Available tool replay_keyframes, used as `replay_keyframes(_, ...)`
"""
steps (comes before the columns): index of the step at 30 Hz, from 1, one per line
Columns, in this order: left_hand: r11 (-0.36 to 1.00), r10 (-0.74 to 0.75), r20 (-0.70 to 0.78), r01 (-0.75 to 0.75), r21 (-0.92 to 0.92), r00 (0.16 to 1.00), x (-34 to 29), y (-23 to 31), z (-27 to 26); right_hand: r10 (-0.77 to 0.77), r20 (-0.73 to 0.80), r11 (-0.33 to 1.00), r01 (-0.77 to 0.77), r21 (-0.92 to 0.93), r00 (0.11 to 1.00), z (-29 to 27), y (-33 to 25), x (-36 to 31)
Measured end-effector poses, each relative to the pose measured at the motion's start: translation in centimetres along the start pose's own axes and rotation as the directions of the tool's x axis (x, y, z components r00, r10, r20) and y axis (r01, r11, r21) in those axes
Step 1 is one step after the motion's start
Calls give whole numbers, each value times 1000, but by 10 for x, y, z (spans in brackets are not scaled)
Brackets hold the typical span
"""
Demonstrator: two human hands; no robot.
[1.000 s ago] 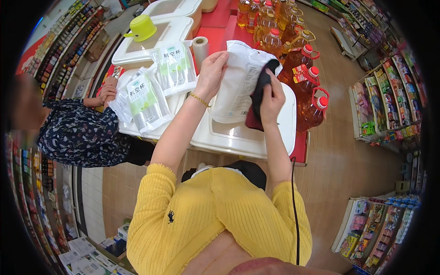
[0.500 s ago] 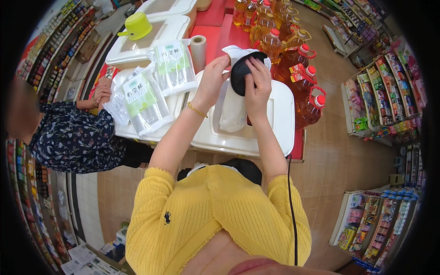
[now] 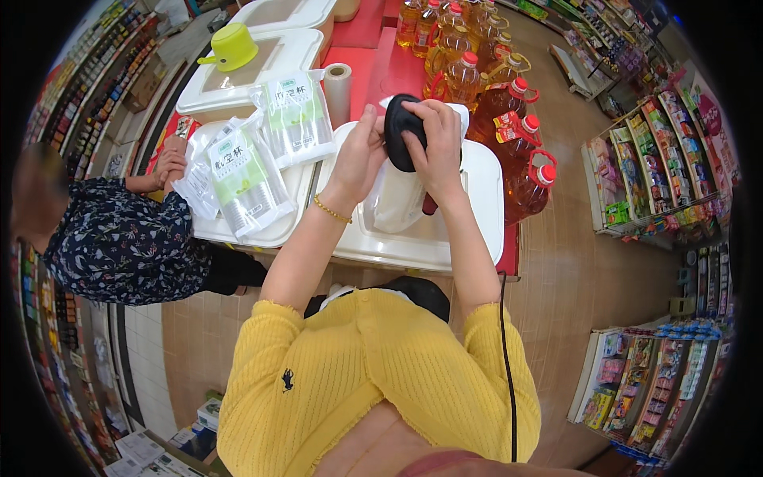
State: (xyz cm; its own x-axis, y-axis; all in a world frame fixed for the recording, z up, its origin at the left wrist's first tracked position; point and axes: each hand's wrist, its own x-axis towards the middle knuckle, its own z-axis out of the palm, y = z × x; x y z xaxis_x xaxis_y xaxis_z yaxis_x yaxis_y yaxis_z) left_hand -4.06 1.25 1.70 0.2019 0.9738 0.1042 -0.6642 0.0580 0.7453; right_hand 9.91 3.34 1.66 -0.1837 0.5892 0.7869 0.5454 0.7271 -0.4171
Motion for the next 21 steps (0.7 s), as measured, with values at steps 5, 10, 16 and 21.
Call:
replay_keyframes(5,994,30,-4,-29,102,1000,-4,5,3,9,-36,999,-11,-38,999,1,3,3)
replay_keyframes(10,992,-32,-36,36,119,999,-9,0,6,27,-97,997,-34,-76,995,0,-2,5)
replay_keyframes(16,920,165,-84,-122,372,983,-20,-7,22,495,-116,801,-400,445,861,-2,6,3)
replay_keyframes(21,953,235,-77,-214,213,969,-12,-26,-15,698,-148,338,-140,931,701,11,7,-6)
